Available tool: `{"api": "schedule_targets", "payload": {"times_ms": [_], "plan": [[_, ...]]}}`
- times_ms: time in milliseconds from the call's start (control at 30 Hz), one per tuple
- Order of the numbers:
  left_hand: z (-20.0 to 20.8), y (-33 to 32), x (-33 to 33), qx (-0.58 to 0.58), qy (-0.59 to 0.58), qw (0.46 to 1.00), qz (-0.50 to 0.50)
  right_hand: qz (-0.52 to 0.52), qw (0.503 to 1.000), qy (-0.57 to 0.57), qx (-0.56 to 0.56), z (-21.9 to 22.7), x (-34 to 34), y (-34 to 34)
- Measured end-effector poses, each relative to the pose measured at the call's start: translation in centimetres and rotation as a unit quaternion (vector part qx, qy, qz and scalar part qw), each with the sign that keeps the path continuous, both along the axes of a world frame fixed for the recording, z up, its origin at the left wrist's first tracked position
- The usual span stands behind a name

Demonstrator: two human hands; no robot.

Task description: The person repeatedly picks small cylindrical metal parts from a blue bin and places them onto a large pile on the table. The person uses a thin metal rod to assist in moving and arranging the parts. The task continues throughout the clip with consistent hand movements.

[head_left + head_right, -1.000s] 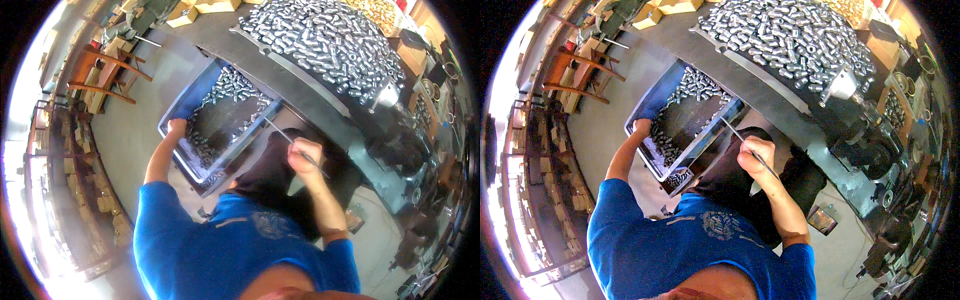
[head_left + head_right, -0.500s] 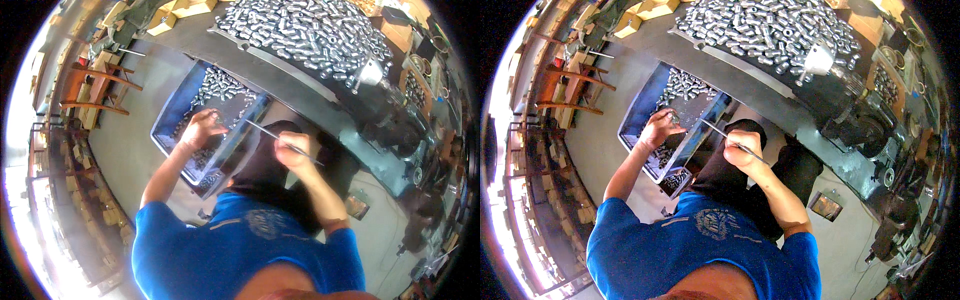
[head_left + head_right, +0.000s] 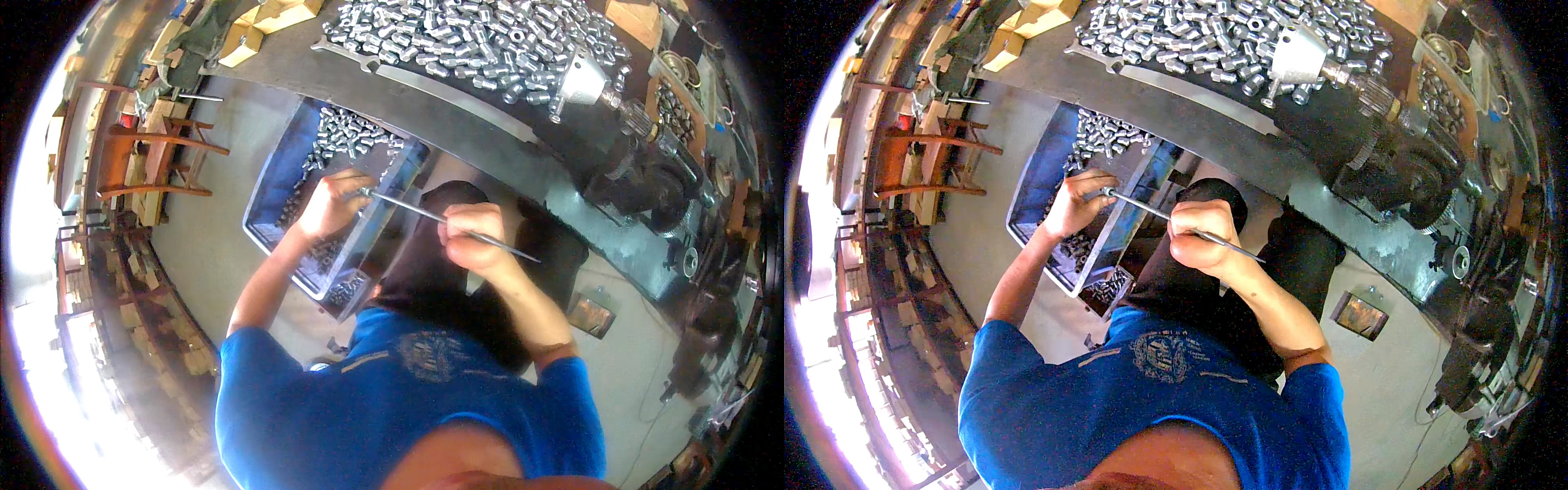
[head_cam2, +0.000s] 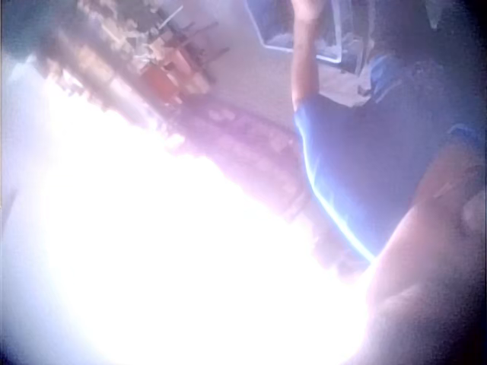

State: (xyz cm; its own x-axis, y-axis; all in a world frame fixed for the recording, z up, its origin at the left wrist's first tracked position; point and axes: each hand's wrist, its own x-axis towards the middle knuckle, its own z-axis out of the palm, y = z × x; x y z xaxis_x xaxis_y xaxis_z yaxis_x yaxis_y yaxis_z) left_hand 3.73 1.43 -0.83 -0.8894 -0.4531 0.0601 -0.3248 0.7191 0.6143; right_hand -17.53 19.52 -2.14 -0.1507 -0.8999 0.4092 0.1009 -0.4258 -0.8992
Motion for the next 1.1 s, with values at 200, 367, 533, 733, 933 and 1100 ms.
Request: {"api": "schedule_targets", "payload": {"times_ms": [200,367,533,733,933,1100], "plan": [[0.6,0.6,-1.3,-0.068,0.016,0.993,-0.091,0.027,0.998,0.007,0.065,-1.0,-0.3,-0.4],[-2.1,1.2,-0.8,-0.024,0.025,0.998,-0.051,0.022,0.997,0.015,0.074,-0.9,0.0,-0.9],[-2.1,3.1,-4.2,0.056,0.054,0.990,-0.121,0.027,0.993,0.068,0.090,-0.3,-0.8,-0.3],[-2.1,1.2,-4.0,0.089,0.039,0.995,-0.037,-0.016,0.992,0.042,0.117,2.5,-3.8,1.8],[-2.2,0.8,-4.9,0.074,0.052,0.994,-0.056,-0.034,0.994,0.048,0.093,2.9,-3.6,1.8],[-1.7,0.8,-5.4,0.084,0.050,0.993,-0.064,-0.044,0.994,0.059,0.082,3.6,-3.8,2.2]]}}
